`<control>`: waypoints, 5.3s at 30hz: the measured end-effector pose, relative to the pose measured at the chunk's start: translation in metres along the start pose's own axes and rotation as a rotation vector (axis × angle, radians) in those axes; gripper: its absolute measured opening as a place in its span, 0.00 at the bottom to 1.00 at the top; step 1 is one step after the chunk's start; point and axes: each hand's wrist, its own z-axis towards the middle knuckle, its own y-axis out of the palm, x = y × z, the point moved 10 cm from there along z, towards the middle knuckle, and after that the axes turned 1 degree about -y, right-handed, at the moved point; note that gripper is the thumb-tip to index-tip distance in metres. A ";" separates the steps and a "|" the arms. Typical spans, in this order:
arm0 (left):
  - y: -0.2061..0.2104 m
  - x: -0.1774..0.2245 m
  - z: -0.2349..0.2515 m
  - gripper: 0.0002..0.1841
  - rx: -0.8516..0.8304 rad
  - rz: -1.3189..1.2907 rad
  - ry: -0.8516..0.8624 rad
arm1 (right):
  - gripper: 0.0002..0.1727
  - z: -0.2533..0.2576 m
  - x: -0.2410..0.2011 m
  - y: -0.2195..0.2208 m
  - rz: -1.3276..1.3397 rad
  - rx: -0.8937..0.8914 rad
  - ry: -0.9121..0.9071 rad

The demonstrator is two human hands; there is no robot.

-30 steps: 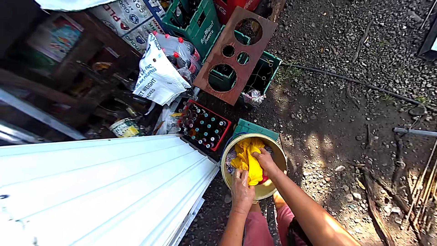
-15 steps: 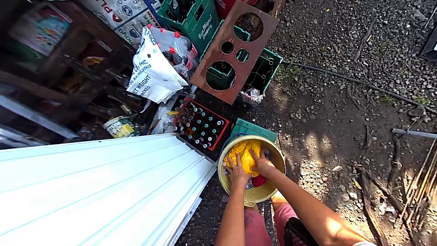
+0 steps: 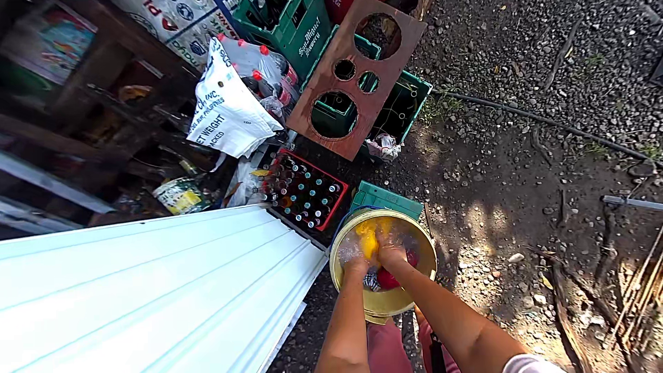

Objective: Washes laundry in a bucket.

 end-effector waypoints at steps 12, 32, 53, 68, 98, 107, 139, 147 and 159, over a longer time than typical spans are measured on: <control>-0.093 0.047 -0.047 0.30 0.155 -0.139 0.024 | 0.40 -0.023 0.030 -0.019 0.309 0.111 -0.061; -0.047 -0.008 -0.097 0.28 -0.016 -0.063 -0.078 | 0.38 -0.128 -0.005 0.016 0.225 -0.176 -0.380; 0.031 -0.002 -0.019 0.87 -0.090 -0.075 -0.137 | 0.29 0.016 -0.002 -0.028 -0.065 0.001 -0.037; 0.028 -0.005 -0.020 0.60 -0.149 -0.044 -0.005 | 0.48 0.019 0.010 -0.029 0.037 0.127 -0.181; -0.041 0.019 -0.103 0.52 0.132 -0.114 0.097 | 0.41 -0.054 0.017 -0.060 0.074 0.108 -0.259; 0.008 0.019 -0.029 0.55 0.002 -0.017 -0.014 | 0.41 -0.002 0.017 -0.015 -0.144 0.003 -0.156; -0.068 0.035 -0.035 0.22 0.043 -0.205 0.187 | 0.15 -0.018 0.050 -0.051 0.276 0.146 -0.270; -0.076 0.005 -0.093 0.22 0.521 -0.445 0.172 | 0.29 -0.088 0.034 -0.069 0.123 0.309 -0.230; 0.059 0.002 -0.022 0.72 -0.166 -0.115 -0.169 | 0.64 -0.016 0.038 0.034 -0.206 -0.088 -0.104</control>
